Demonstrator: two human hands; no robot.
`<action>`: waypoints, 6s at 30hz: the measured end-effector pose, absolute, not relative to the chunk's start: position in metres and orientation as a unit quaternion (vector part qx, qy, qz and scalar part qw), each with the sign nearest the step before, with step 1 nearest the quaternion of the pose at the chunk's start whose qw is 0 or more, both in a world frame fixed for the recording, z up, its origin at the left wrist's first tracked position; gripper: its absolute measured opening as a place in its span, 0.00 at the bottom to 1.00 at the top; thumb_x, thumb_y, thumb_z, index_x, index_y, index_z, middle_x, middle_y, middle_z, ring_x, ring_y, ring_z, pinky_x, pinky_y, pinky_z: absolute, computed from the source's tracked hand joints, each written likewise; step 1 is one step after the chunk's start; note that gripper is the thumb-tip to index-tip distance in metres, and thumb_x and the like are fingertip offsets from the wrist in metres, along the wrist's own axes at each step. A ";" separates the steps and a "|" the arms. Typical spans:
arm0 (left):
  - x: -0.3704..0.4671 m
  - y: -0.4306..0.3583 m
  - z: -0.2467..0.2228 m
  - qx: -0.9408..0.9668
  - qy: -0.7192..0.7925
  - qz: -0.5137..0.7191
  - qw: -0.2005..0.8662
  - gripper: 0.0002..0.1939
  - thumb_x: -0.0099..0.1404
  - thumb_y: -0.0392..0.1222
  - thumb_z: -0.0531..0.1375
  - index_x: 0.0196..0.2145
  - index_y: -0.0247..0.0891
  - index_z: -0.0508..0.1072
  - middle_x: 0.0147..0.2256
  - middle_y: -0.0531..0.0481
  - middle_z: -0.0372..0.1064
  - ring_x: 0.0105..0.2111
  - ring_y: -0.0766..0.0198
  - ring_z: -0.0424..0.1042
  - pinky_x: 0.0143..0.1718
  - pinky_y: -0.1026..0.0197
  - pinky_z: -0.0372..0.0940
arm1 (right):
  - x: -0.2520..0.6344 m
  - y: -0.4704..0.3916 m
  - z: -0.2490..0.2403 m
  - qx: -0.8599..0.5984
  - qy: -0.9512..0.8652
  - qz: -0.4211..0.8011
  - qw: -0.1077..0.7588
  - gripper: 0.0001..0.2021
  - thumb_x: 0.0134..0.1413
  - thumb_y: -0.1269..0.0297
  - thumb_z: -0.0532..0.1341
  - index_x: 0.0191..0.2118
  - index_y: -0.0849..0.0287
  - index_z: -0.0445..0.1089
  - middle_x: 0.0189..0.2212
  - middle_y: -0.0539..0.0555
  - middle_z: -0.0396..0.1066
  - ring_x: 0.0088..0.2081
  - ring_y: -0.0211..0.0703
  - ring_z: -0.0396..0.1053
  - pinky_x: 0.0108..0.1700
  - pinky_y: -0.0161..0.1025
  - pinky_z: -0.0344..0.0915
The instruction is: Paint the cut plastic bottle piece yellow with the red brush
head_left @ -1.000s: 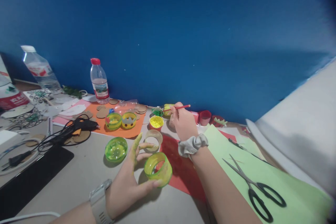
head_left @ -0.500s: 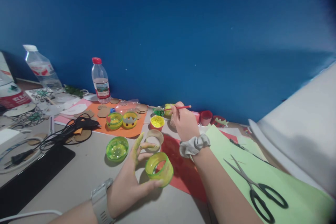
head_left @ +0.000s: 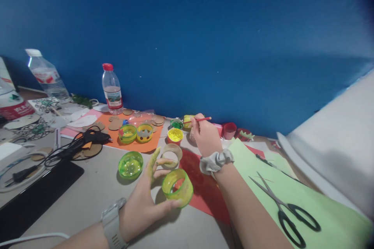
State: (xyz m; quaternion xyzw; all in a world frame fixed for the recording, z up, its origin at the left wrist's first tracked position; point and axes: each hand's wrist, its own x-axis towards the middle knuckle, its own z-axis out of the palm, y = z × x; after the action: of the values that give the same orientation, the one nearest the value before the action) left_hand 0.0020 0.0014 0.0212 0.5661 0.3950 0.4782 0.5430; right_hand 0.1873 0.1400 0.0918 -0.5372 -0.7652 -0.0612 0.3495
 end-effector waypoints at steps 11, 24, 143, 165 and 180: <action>0.002 0.000 0.023 0.577 0.393 0.480 0.531 0.52 0.60 0.48 0.69 0.69 0.59 0.38 0.60 0.43 0.55 0.58 0.49 0.65 0.61 0.43 0.59 | 0.186 0.138 0.092 -0.533 -0.768 -0.072 0.347 0.17 0.72 0.58 0.43 0.34 0.55 0.60 0.24 0.53 0.72 0.25 0.46 0.70 0.31 0.38 0.59; 0.002 0.000 0.022 0.573 0.395 0.479 0.535 0.56 0.60 0.49 0.69 0.70 0.60 0.32 0.62 0.43 0.55 0.58 0.50 0.65 0.61 0.44 0.59 | 0.185 0.138 0.094 -0.528 -0.777 -0.098 0.329 0.16 0.73 0.59 0.43 0.34 0.55 0.61 0.23 0.53 0.72 0.24 0.45 0.70 0.30 0.37 0.56; 0.001 0.001 0.021 0.577 0.385 0.478 0.539 0.41 0.60 0.45 0.70 0.65 0.54 0.52 0.58 0.46 0.60 0.57 0.53 0.66 0.59 0.50 0.63 | 0.181 0.126 0.117 -0.536 -0.795 0.034 0.283 0.07 0.67 0.70 0.50 0.39 0.55 0.64 0.28 0.50 0.71 0.31 0.43 0.70 0.38 0.37 0.61; 0.002 0.003 0.018 0.551 0.388 0.483 0.560 0.54 0.61 0.46 0.69 0.70 0.57 0.36 0.60 0.42 0.56 0.58 0.50 0.65 0.60 0.46 0.61 | 0.205 0.098 0.169 -0.520 -0.708 0.135 0.458 0.15 0.68 0.56 0.51 0.42 0.55 0.73 0.35 0.55 0.78 0.31 0.42 0.75 0.33 0.38 0.67; 0.010 0.016 -0.010 0.536 0.397 0.528 0.525 0.61 0.53 0.47 0.71 0.71 0.50 0.34 0.62 0.38 0.56 0.54 0.48 0.70 0.57 0.48 0.66 | 0.220 0.082 0.224 -0.277 -0.415 0.533 0.683 0.16 0.34 0.58 0.79 0.25 0.59 0.74 0.16 0.45 0.69 0.18 0.28 0.64 0.19 0.23 0.64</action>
State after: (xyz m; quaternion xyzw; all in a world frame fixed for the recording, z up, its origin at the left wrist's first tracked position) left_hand 0.0096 0.0157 -0.0098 0.5362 0.3969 0.5285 0.5251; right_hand 0.2205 0.0821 0.2244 -0.2769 -0.4154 0.5328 0.6833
